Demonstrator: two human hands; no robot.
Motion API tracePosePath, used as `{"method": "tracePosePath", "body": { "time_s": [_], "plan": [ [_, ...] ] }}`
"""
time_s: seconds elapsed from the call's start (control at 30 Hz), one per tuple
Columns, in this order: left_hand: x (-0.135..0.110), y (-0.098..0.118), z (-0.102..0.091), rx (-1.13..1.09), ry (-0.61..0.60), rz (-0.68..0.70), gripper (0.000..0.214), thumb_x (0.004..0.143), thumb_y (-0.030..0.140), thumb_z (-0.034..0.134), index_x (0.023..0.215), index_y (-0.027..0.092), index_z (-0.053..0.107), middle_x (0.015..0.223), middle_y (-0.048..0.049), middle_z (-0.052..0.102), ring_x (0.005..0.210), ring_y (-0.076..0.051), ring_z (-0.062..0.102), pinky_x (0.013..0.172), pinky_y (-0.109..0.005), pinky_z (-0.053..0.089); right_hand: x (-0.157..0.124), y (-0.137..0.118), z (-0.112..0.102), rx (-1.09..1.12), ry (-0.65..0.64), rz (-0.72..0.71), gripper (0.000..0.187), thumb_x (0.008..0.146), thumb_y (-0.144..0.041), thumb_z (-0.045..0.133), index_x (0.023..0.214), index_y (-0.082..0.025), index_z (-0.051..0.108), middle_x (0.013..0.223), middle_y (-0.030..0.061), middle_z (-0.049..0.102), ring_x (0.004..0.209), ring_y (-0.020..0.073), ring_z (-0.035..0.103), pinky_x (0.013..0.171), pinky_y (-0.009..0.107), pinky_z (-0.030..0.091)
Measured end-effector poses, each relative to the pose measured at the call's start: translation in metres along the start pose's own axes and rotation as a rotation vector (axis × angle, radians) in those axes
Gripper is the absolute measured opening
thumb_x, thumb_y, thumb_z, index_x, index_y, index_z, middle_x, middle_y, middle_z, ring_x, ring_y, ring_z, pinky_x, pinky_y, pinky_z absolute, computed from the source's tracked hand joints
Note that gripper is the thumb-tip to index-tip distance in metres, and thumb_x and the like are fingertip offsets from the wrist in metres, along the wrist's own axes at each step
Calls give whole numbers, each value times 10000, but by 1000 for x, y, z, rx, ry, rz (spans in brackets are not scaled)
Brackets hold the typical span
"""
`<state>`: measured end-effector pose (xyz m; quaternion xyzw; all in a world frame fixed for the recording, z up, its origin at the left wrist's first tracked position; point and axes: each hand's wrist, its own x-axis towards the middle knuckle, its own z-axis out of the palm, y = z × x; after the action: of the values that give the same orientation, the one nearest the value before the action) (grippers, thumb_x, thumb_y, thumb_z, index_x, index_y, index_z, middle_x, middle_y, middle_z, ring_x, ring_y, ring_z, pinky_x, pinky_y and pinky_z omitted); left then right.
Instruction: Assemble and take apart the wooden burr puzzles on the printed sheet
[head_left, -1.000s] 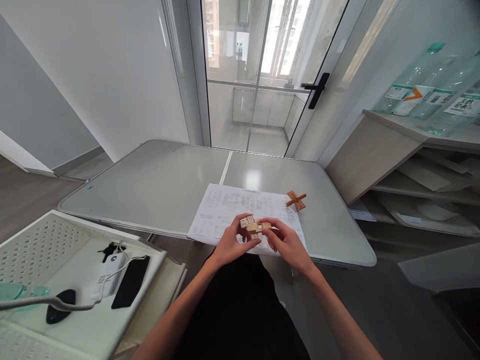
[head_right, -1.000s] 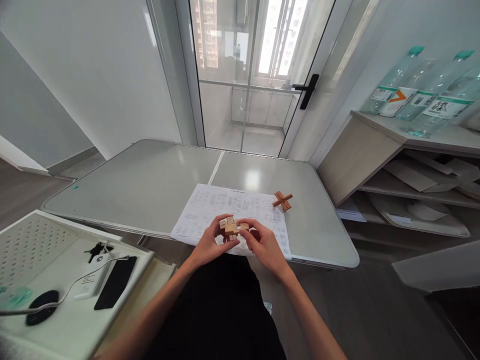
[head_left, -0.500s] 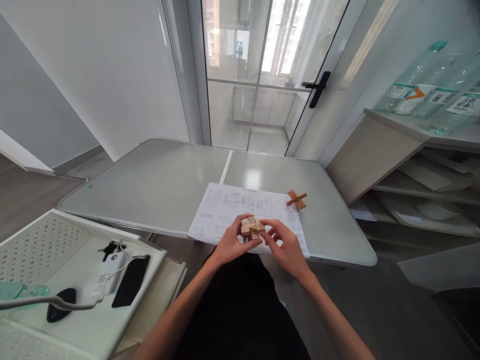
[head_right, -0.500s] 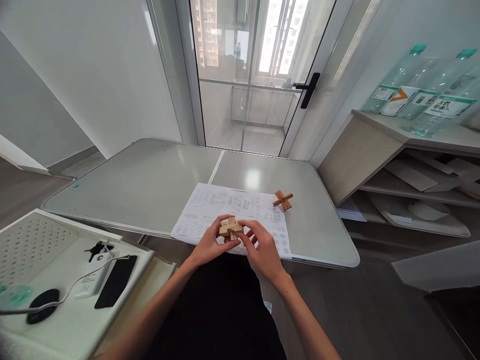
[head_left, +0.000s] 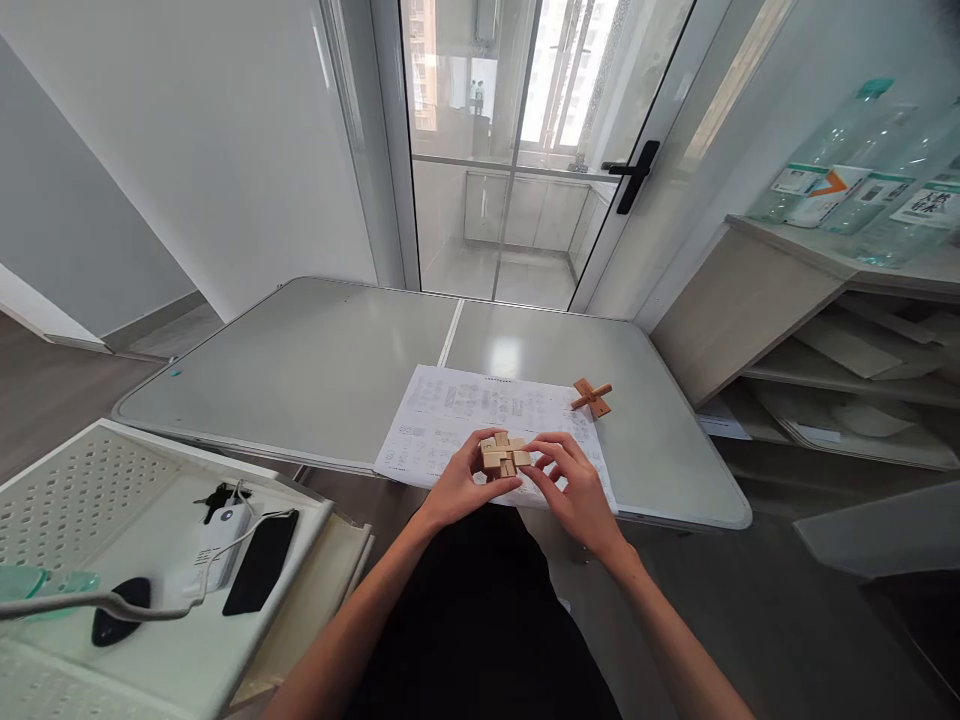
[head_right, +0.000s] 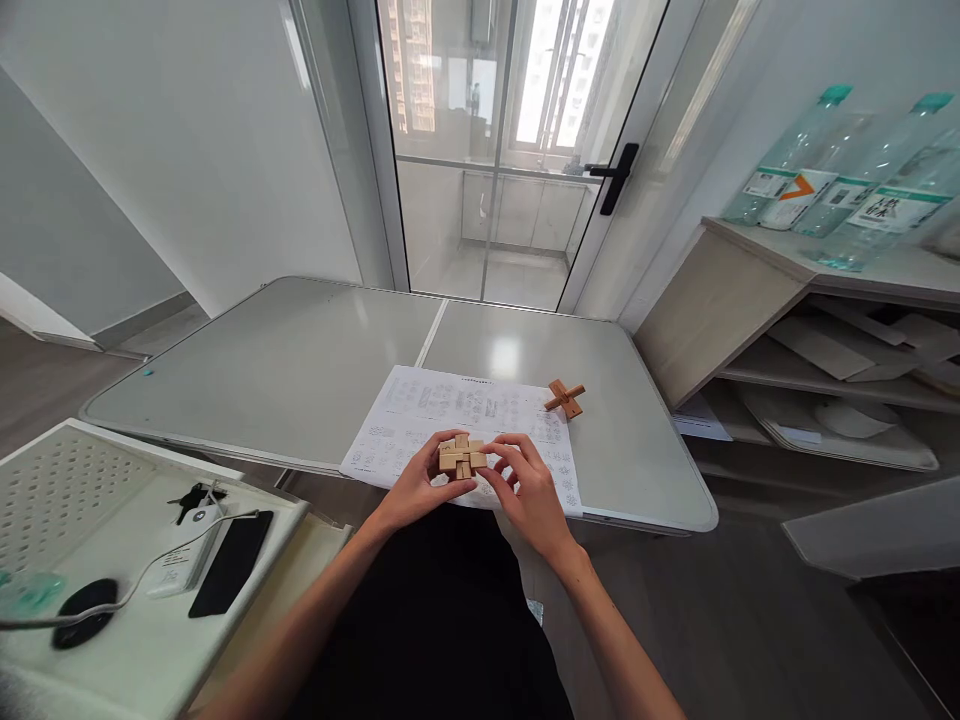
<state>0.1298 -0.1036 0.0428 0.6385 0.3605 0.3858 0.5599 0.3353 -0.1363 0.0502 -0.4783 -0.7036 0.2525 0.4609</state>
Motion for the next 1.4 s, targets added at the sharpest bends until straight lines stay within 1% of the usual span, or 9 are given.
{"method": "tracePosePath", "body": {
  "time_s": [0.23, 0.3, 0.5, 0.7, 0.87, 0.97, 1.07, 1.17, 1.4],
  "plan": [
    [-1, 2, 1, -23, 5, -32, 661, 827, 434, 851, 1374, 269, 519, 1148, -47, 678, 1000, -204, 661, 931, -368, 550, -1, 1, -1, 12, -24, 10, 201, 1052, -384, 579, 1176, -278, 695, 1191, 79, 620, 834, 188, 683, 633, 321, 570],
    [-1, 3, 1, -21, 8, -32, 668, 824, 434, 854, 1376, 268, 517, 1178, -55, 687, 1023, -213, 667, 942, -374, 551, -2, 0, 0, 36, -30, 50, 213, 1043, -411, 591, 1176, -273, 685, 1149, 75, 646, 820, 192, 679, 640, 325, 563],
    [-1, 3, 2, 43, 17, 13, 656, 835, 422, 840, 1382, 264, 514, 1200, -57, 702, 1054, -224, 675, 956, -375, 547, -4, 1, 7, 220, -59, 264, 351, 1025, -530, 588, 1236, -251, 557, 968, 25, 670, 637, 155, 637, 604, 321, 529],
    [0, -1, 4, 107, 20, 46, 653, 845, 414, 831, 1391, 262, 508, 1212, -63, 702, 1053, -236, 688, 925, -378, 559, -3, 3, 12, 310, -24, 340, 401, 984, -565, 643, 1184, -252, 495, 845, -22, 670, 611, 150, 607, 621, 310, 496],
    [-1, -4, 3, 132, 23, 44, 645, 850, 420, 829, 1392, 270, 513, 1204, -64, 709, 1043, -239, 696, 906, -378, 560, -2, 6, 15, 341, 0, 410, 470, 936, -609, 684, 1159, -253, 474, 839, -14, 698, 606, 153, 566, 588, 296, 464],
    [-2, -6, 3, 141, 26, 31, 653, 852, 422, 828, 1398, 273, 503, 1193, -62, 711, 1019, -230, 698, 889, -368, 561, -2, 8, 16, 356, -22, 437, 476, 927, -620, 687, 1139, -248, 480, 849, -3, 701, 610, 149, 544, 567, 282, 429],
    [-3, -5, 3, 139, 22, 25, 649, 853, 417, 827, 1395, 271, 502, 1167, -52, 711, 995, -216, 692, 876, -354, 558, -2, 8, 15, 408, -59, 448, 470, 931, -629, 677, 1126, -248, 483, 805, -23, 671, 582, 141, 528, 554, 273, 404],
    [-3, -3, 3, 141, 12, 24, 622, 863, 427, 815, 1381, 267, 510, 1134, -42, 706, 966, -203, 681, 863, -346, 556, -3, 8, 12, 458, -77, 455, 465, 958, -650, 624, 1150, -249, 489, 762, -43, 637, 560, 135, 514, 554, 275, 408],
    [-2, -3, 2, 105, 23, 21, 648, 854, 423, 821, 1392, 262, 497, 1190, -62, 709, 1033, -223, 682, 878, -356, 555, -5, 12, 10, 460, -79, 466, 489, 980, -673, 581, 1188, -238, 507, 827, -16, 664, 574, 133, 535, 559, 281, 426]
  ]
}}
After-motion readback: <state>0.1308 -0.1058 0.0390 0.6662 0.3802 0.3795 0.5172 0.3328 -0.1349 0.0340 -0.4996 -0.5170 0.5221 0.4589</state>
